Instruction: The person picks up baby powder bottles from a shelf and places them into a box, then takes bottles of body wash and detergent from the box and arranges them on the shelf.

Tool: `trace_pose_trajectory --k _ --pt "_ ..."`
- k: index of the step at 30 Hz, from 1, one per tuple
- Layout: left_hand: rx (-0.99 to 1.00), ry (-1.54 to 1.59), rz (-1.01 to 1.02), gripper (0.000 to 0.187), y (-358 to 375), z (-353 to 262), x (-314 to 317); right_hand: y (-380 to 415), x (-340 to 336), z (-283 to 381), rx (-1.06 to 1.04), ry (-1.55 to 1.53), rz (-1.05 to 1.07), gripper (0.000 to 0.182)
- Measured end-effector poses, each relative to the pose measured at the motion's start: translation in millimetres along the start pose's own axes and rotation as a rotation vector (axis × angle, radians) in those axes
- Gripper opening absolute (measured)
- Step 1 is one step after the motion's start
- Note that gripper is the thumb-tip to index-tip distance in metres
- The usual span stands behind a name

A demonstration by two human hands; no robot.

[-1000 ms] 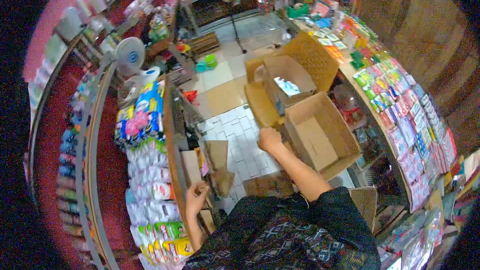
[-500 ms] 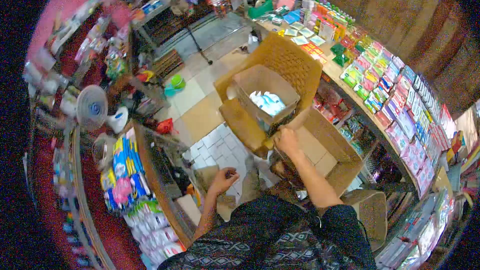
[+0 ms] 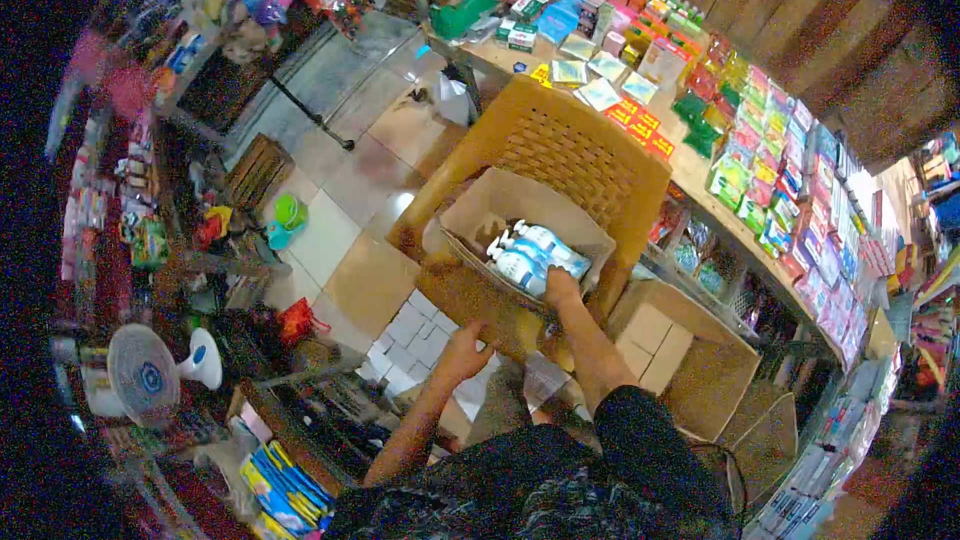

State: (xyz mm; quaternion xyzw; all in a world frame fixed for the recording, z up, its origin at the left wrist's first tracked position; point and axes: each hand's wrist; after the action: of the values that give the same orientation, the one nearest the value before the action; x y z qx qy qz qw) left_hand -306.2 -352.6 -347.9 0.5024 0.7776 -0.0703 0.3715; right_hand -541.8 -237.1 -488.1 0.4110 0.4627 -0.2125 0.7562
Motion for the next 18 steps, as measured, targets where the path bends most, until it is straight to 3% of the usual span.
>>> trace_pose_trajectory --k 8,11,14,15,18 --pt "-0.222 0.131 0.156 0.049 -11.5 61.6 -29.5 -20.8 29.3 1.9 -0.055 0.225 -0.01 0.069" --pt "-0.201 0.231 0.189 0.05 -18.9 80.8 -14.3 -18.9 -11.2 5.3 -0.114 0.208 0.039 0.076" --pt "-0.175 0.25 0.242 0.053 -36.9 62.7 -14.8 -26.9 -33.2 -2.6 -0.184 0.091 0.082 0.073" --pt "-0.172 0.311 0.232 0.053 -44.2 57.2 -12.6 -20.8 -55.5 4.1 -0.115 0.013 0.112 0.078" --pt "-0.18 0.504 0.17 0.054 -66.2 39.2 7.3 -17.8 -61.8 -4.7 -0.062 -0.4 0.063 0.082"
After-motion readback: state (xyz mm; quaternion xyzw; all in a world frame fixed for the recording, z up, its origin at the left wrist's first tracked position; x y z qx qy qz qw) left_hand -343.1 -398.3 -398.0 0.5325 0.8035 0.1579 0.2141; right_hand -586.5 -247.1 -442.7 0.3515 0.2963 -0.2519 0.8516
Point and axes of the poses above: each hand's wrist, its own y-axis away from the middle knuckle, its own x-axis out of the palm, z = x × y, and after that the axes turned 7 degrees about -z, right-handed
